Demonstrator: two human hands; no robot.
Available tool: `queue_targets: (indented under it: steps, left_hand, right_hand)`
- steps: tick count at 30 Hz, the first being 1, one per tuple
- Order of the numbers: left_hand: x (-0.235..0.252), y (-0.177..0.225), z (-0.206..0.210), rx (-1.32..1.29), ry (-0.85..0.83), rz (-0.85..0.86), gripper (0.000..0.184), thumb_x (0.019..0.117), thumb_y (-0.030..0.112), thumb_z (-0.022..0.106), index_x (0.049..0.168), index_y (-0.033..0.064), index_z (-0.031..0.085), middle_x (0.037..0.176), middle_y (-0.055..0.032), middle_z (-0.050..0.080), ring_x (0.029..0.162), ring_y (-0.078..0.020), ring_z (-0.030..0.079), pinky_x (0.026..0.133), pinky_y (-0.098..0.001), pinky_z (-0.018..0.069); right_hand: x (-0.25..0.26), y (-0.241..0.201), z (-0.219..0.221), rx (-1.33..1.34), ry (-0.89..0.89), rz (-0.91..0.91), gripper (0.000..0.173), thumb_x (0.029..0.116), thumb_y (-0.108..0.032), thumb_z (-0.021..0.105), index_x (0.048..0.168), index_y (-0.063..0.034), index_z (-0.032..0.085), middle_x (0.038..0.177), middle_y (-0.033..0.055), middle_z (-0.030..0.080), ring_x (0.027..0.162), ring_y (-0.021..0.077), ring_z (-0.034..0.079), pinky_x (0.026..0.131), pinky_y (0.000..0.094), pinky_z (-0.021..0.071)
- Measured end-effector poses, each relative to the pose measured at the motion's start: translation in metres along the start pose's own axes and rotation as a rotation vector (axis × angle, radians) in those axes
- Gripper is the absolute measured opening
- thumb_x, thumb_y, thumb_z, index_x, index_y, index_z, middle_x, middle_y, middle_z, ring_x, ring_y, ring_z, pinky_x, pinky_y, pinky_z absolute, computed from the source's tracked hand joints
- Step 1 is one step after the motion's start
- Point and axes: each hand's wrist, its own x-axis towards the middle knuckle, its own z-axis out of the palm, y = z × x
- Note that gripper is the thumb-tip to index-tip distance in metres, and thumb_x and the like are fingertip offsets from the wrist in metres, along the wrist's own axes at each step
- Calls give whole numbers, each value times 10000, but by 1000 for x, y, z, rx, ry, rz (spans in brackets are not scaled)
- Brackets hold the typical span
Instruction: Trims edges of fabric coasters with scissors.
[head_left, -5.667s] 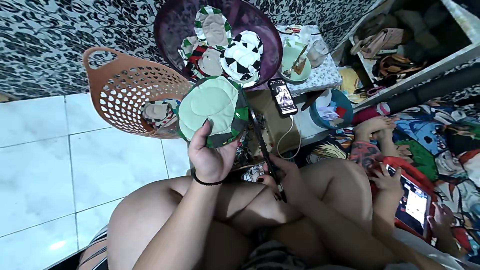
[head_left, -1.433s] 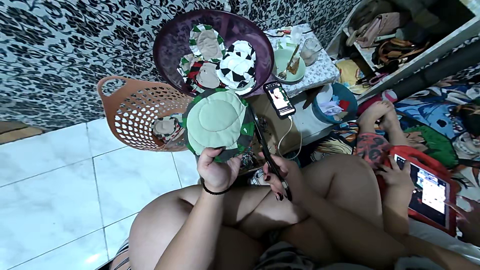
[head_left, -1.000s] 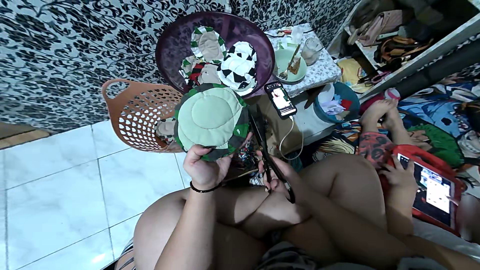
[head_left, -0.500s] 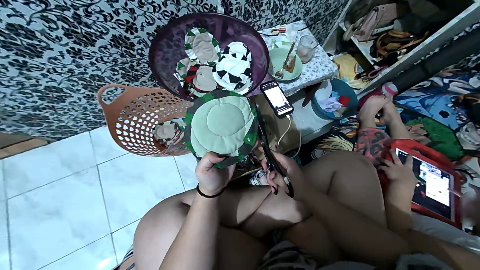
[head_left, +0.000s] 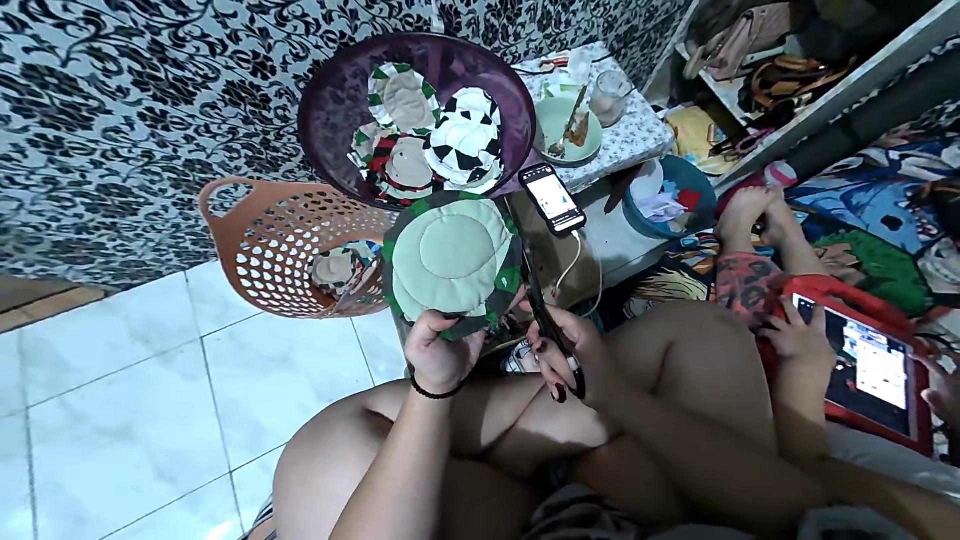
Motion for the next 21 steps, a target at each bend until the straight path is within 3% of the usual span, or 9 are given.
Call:
queue_targets:
  steps: [5,8,11,13,15,21]
  left_hand:
    - [1,0,3,-68,40,-12,244,860,231,555,974,200,769,1009,-65,764,993,-210,728,881,-460,596]
    - [4,3,6,-136,96,14,263,871,228,518,993,192,749,1045,-75,755,1022,-228,717,895,-474,587]
    - [7,7,4,-201,106,38,279,895,229,496,1060,167,712,1112,-100,733,1082,-266,694,944,-512,561]
    - [9,8,3,-238,97,51,285,897,232,509,1084,148,707,1134,-115,727,1105,-273,687,962,-508,554]
    - [9,8,2,-261,97,59,288,887,234,544,1108,139,702,1150,-126,721,1117,-281,683,970,-511,552]
    - [8,3,4,-134,122,109,294,905,203,477,1048,162,731,1108,-69,740,1099,-204,686,974,-455,548]
  right_hand:
    - [1,6,2,94,4,-47,501,968,-149,614,1382,89,461,795,-45,571,487,-1,495,455,172,485]
    - [3,14,1,176,-101,-40,622,961,-210,597,1445,82,336,950,-36,568,608,14,559,569,198,542]
    - [5,20,0,135,-180,-35,747,965,-358,632,1466,79,293,999,-34,568,679,11,573,636,207,547]
    - [5,25,0,108,-255,-47,897,924,-552,659,1462,60,282,1034,-38,549,713,-1,566,660,205,543]
    - [4,28,1,94,-313,-68,994,893,-639,654,1471,72,269,1072,-26,536,743,-7,563,681,201,541]
    - [2,33,4,66,-342,-124,1022,902,-674,619,1473,101,275,1088,0,560,755,2,575,685,203,547]
